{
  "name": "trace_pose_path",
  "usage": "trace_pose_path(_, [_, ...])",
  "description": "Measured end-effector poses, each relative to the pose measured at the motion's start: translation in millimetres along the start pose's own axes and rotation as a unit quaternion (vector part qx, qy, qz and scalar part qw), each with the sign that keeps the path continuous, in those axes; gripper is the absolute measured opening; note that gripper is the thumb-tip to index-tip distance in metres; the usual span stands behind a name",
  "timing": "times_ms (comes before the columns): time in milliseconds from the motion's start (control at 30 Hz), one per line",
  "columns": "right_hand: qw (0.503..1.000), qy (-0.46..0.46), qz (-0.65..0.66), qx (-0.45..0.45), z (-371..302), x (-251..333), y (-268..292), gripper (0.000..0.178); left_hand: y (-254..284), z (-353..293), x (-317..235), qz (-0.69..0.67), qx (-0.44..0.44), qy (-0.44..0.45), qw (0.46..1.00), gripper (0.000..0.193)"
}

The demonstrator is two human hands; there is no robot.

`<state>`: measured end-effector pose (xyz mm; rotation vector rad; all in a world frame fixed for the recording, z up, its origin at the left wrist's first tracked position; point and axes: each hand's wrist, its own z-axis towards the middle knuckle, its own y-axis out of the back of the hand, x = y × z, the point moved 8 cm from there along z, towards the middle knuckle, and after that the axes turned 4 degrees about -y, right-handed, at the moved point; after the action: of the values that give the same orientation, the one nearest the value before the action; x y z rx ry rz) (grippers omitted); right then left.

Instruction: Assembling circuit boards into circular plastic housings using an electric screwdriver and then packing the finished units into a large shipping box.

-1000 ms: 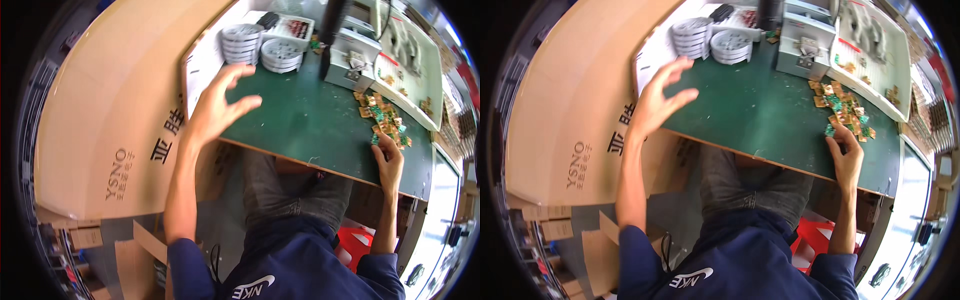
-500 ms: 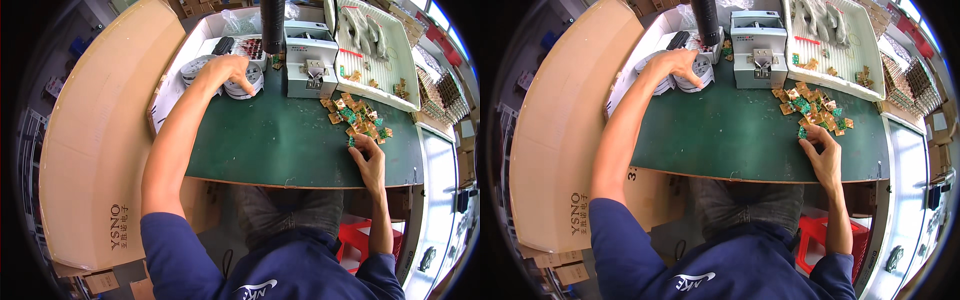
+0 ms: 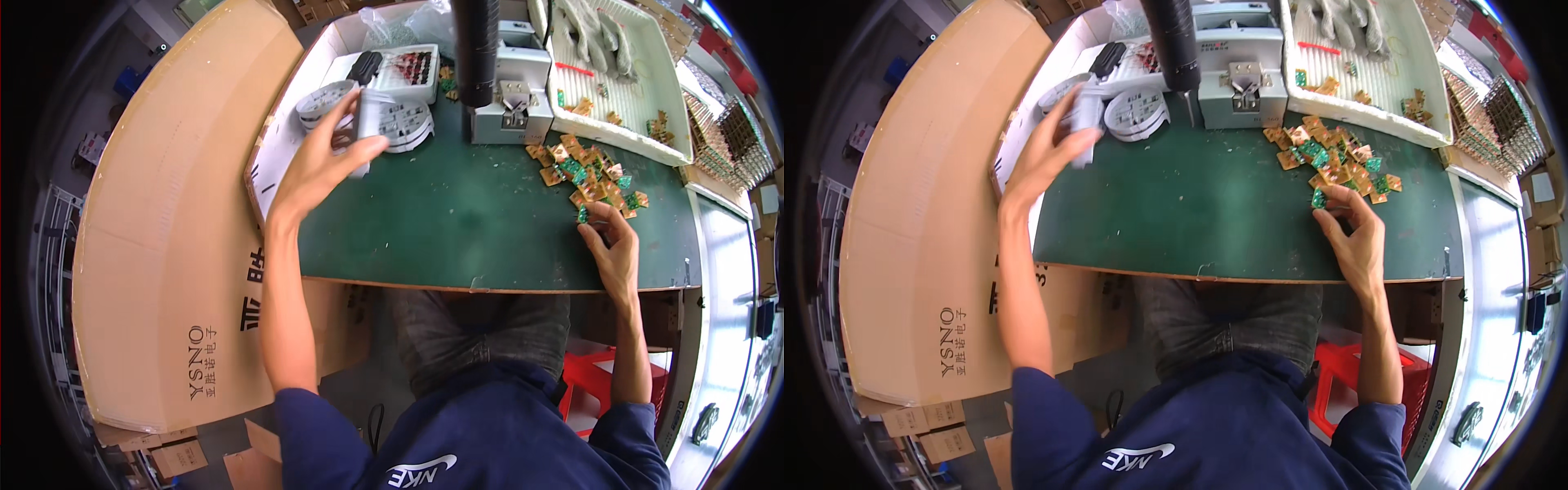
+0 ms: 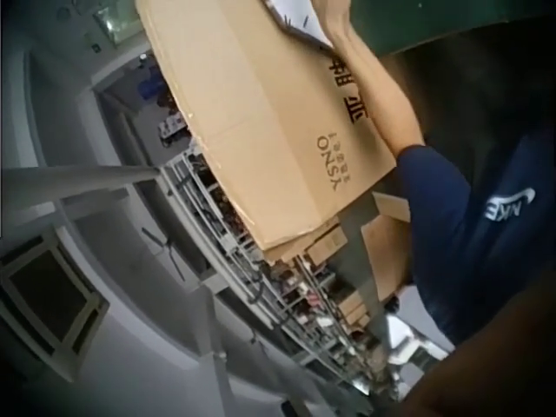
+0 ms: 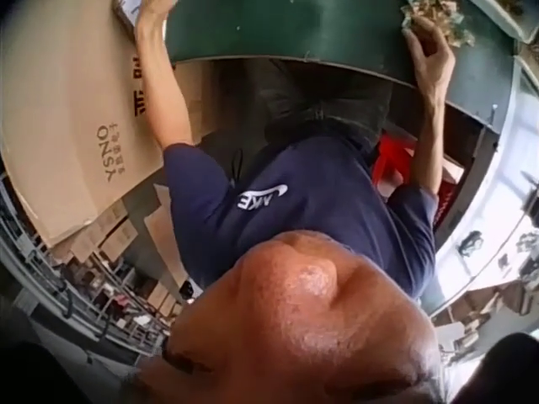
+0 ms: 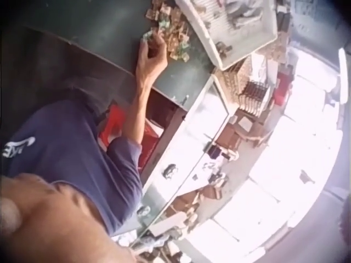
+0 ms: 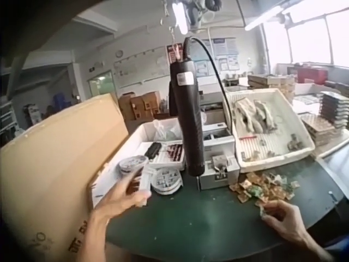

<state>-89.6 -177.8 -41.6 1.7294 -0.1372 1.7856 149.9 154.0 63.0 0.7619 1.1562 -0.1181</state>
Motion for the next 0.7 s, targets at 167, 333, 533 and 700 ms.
trace_pose_path(167, [1.000, 0.010, -0.012, 0.012, 2.2, 2.5, -1.6, 0.042, -51.8, -64.9, 28.6, -0.606, 0.023, -0.010, 0.795, 0.087])
trace_pose_path(333, [1.000, 0.014, -0.023, -0.008, 0.7, 7.9, -7.0, 0.038, -88.5, -80.3, 39.3, -0.661, -0.002, 0.016, 0.751, 0.086])
trace_pose_path(533, [0.999, 0.026, -0.038, 0.019, 1.2, 3.1, -7.5, 0.038, -104.3, -73.0, 37.1, -0.620, 0.040, -0.003, 0.783, 0.097])
trace_pose_path(700, [0.994, 0.082, -0.073, 0.002, -2.2, 19.5, -8.7, 0.038, -110.2, -69.7, 33.4, -0.595, 0.061, -0.017, 0.801, 0.102])
